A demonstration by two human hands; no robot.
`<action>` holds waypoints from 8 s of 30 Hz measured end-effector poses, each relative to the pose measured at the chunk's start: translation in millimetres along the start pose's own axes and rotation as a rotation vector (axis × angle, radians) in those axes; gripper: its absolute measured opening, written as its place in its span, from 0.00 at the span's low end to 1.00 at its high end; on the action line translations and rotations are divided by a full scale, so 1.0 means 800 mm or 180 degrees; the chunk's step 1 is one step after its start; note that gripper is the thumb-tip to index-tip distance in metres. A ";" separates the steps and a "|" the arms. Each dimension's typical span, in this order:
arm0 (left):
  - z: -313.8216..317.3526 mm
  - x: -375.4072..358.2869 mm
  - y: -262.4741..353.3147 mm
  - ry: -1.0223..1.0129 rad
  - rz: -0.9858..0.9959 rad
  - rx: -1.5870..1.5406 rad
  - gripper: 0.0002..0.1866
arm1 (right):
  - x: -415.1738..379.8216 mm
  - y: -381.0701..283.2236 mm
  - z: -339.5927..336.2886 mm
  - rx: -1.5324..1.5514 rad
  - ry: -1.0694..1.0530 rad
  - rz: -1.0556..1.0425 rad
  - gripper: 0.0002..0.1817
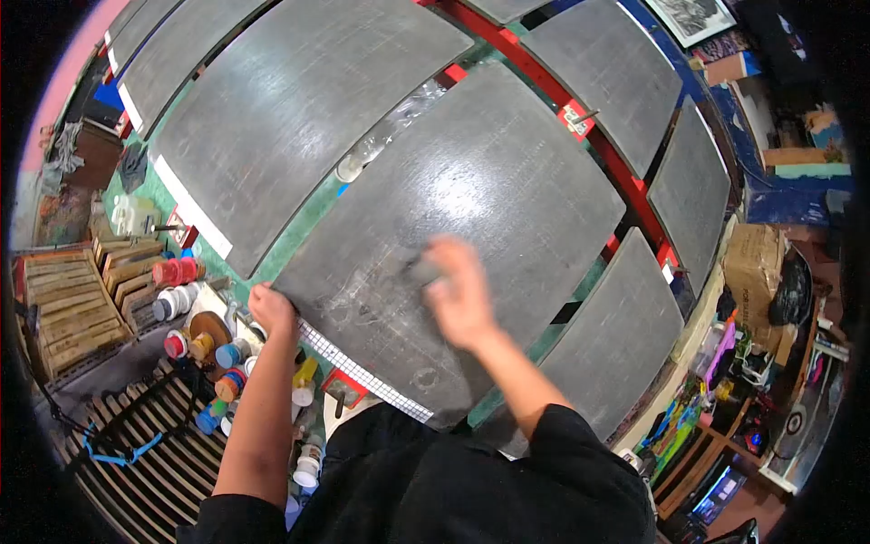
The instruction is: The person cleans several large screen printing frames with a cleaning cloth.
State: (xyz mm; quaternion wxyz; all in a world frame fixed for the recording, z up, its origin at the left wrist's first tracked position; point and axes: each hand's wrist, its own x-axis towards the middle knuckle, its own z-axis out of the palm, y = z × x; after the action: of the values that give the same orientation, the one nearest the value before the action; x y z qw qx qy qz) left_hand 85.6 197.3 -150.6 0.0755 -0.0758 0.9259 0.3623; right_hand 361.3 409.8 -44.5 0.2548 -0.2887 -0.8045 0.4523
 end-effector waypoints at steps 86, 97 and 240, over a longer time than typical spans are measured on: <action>-0.344 0.155 -0.358 -0.2524 -0.0943 0.0375 0.17 | 0.116 -0.057 0.116 -0.0258 0.2076 0.0532 0.12; -0.387 0.137 -0.459 -0.2689 -0.0839 0.0526 0.15 | 0.109 -0.124 0.207 0.0118 -0.1624 -0.0515 0.27; -0.314 0.007 -0.049 -0.3318 0.2525 0.0803 0.17 | -0.111 -0.131 0.122 0.1088 0.1483 0.2039 0.19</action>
State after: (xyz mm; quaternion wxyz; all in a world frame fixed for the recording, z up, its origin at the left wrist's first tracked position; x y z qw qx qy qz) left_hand 66.1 -3.1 4.9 0.3825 0.4649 0.7613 0.2408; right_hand 333.7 247.4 -11.1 0.3205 -0.5720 -0.5087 0.5581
